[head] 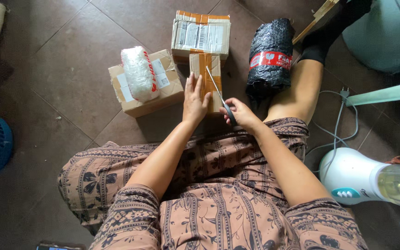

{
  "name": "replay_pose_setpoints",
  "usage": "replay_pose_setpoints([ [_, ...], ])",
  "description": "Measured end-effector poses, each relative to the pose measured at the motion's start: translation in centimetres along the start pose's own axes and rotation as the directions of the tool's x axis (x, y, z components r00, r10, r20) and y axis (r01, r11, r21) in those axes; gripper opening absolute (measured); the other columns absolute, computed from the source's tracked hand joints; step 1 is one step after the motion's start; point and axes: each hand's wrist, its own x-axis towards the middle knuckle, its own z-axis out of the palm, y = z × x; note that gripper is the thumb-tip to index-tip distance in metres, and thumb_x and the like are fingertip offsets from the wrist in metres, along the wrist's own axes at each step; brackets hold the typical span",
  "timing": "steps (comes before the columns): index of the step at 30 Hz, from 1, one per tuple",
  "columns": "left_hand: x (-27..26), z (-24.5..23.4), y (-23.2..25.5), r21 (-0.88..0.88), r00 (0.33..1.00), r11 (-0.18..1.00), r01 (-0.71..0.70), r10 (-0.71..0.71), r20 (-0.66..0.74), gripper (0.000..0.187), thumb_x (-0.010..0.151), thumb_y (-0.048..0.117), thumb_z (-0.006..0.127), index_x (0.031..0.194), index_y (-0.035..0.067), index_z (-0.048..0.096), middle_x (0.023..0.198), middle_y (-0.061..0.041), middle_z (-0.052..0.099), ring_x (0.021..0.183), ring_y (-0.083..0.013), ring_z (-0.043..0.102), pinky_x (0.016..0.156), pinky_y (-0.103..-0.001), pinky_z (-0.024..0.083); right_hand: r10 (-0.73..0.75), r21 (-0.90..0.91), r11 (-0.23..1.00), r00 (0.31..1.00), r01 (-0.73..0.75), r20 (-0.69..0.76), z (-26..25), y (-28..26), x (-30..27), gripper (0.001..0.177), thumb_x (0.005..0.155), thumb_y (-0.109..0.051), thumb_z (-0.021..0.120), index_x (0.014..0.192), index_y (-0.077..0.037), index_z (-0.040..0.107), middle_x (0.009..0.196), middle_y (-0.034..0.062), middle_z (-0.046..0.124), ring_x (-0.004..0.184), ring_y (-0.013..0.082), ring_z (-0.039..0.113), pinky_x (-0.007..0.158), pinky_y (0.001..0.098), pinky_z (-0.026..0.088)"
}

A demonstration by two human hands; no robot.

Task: The person sits on the floor and uses scissors to cut tape and plastic wrap on several parcels. They open a small cardboard box, inspect its interior, and then handle a bubble-wrapped item, cutting the wrapping and inspecting the contents.

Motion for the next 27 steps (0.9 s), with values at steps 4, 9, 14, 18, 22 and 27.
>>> replay_pose_setpoints([
  [4, 0.0, 1.3, -1.1, 0.034, 0.992, 0.993, 0.115, -0.116, 0.054, 0.065, 0.102, 0.026, 0.064, 0.158, 0.008, 0.038, 0.172, -0.010, 0.020, 0.156, -0.0384, 0.022, 0.125, -0.043, 0.027, 0.005, 0.060, 0.998, 0.996, -0.010, 0.086, 0.8, -0.3, -3.2, 0.029, 0.102, -0.028, 0.051, 0.124, -0.009, 0.051, 0.085, 0.0013, 0.059, 0.072, 0.0117, 0.059, 0.069, 0.0286, 0.055],
  [9, 0.3, 2.8, -2.2, -0.030, 0.992, 0.992, 0.126, -0.126, -0.011, 0.071, 0.098, 0.026, 0.066, 0.159, 0.010, 0.034, 0.172, -0.014, 0.018, 0.154, -0.0374, 0.028, 0.122, -0.043, 0.032, 0.096, 0.166, 0.979, 0.987, -0.116, 0.126, 3.9, -0.9, -7.3, 0.044, 0.101, -0.051, 0.047, 0.117, -0.010, 0.050, 0.081, 0.0035, 0.058, 0.068, 0.0131, 0.060, 0.066, 0.0292, 0.055],
  [14, 0.6, 4.1, -3.1, -0.158, 0.976, 0.964, 0.216, -0.215, 0.021, 0.078, 0.097, 0.028, 0.068, 0.163, 0.020, 0.028, 0.168, -0.018, 0.022, 0.150, -0.0385, 0.034, 0.119, -0.043, 0.035, 0.062, 0.172, 0.983, 0.997, -0.067, 0.039, 6.0, -0.8, -7.3, 0.042, 0.099, -0.050, 0.057, 0.116, -0.012, 0.050, 0.080, 0.0002, 0.057, 0.067, 0.0091, 0.058, 0.065, 0.0269, 0.053],
  [18, 0.3, 4.6, -4.1, -0.185, 0.984, 0.968, 0.171, -0.176, -0.009, 0.077, 0.098, 0.027, 0.068, 0.163, 0.021, 0.027, 0.168, -0.019, 0.023, 0.150, -0.0396, 0.033, 0.119, -0.044, 0.034, 0.038, 0.107, 0.994, 0.999, -0.035, -0.029, 7.0, 0.0, -6.1, 0.039, 0.095, -0.046, 0.065, 0.108, -0.011, 0.053, 0.072, -0.0020, 0.055, 0.058, 0.0073, 0.055, 0.054, 0.0246, 0.051],
  [22, 0.2, 5.1, -4.7, -0.189, 0.988, 0.973, 0.134, -0.145, -0.046, 0.069, 0.102, 0.024, 0.063, 0.162, 0.021, 0.031, 0.167, -0.020, 0.026, 0.151, -0.0398, 0.035, 0.120, -0.044, 0.034, 0.008, 0.055, 0.998, 0.995, -0.002, -0.099, 7.4, 0.5, -5.1, 0.039, 0.091, -0.042, 0.073, 0.100, -0.008, 0.057, 0.067, -0.0024, 0.056, 0.053, 0.0073, 0.055, 0.048, 0.0240, 0.049],
  [27, 0.0, 5.2, -4.7, -0.211, 0.985, 0.966, 0.151, -0.166, -0.052, 0.060, 0.105, 0.020, 0.055, 0.161, 0.021, 0.035, 0.166, -0.021, 0.030, 0.150, -0.0394, 0.037, 0.120, -0.043, 0.035, -0.029, 0.088, 0.995, 0.990, 0.041, -0.135, 8.0, 0.1, -4.4, 0.041, 0.086, -0.042, 0.078, 0.101, -0.009, 0.060, 0.065, -0.0021, 0.056, 0.051, 0.0071, 0.054, 0.047, 0.0239, 0.048],
])
